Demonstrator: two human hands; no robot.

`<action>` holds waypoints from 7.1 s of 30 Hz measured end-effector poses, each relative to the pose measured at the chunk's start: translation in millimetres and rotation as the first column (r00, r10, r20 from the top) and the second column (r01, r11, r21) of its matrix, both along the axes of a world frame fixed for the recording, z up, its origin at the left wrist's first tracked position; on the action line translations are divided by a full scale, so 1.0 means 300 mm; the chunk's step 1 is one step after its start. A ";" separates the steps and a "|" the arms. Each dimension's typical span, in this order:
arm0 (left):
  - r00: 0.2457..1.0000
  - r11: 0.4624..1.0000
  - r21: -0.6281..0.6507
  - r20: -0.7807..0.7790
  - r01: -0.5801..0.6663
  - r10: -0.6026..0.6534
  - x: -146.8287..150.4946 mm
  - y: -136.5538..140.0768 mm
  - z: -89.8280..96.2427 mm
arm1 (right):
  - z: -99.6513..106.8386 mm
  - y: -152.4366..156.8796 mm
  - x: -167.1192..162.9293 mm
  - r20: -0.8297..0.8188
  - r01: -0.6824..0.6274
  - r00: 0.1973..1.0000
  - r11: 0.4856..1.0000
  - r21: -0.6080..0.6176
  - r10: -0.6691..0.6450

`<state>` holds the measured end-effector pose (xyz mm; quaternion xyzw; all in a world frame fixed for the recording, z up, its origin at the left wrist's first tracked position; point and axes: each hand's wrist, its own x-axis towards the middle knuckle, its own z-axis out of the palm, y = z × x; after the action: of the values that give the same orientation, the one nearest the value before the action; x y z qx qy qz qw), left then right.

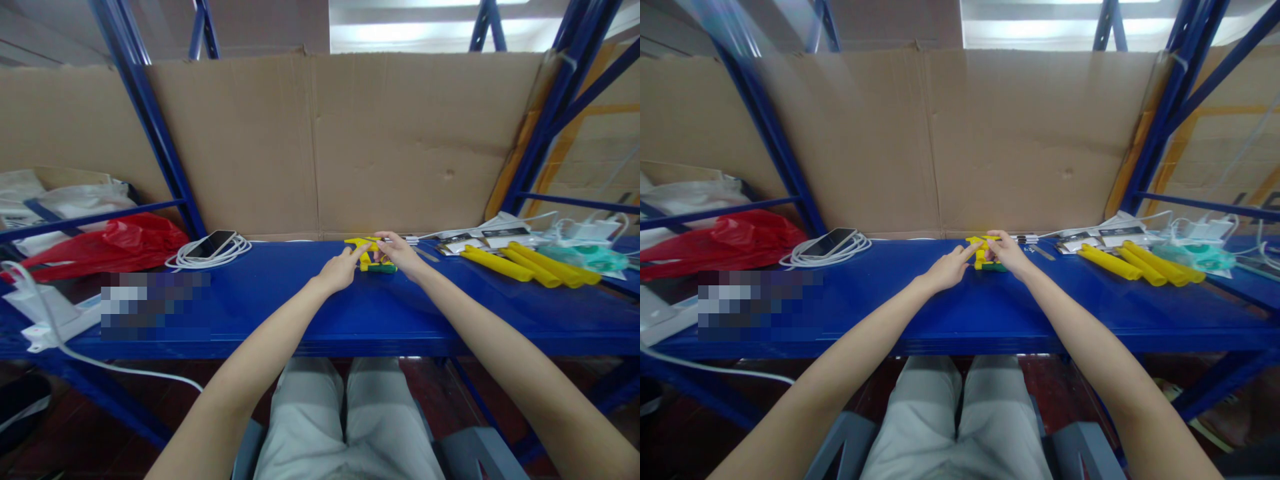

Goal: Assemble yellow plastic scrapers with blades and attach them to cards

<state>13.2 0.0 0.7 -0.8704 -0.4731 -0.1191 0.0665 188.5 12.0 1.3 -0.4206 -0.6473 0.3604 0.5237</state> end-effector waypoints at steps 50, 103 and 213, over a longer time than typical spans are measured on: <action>0.414 0.561 -0.616 0.787 0.552 0.457 -0.006 0.019 0.046 | -0.061 0.119 0.265 0.889 0.581 0.051 0.737 0.345 -0.456; 0.502 0.349 -0.641 0.760 0.684 0.413 -0.013 -0.003 0.048 | -0.007 0.099 0.135 0.464 0.274 0.709 0.814 0.512 -0.530; 0.144 0.693 -0.561 0.813 0.452 0.565 -0.002 0.035 0.041 | 0.031 0.065 0.207 0.570 0.173 0.651 0.829 0.531 -0.501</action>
<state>12.6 10.6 12.9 -0.4918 -0.4343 -0.4584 -0.5994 250.7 31.7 10.5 -0.5127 -0.7641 -0.0816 0.3829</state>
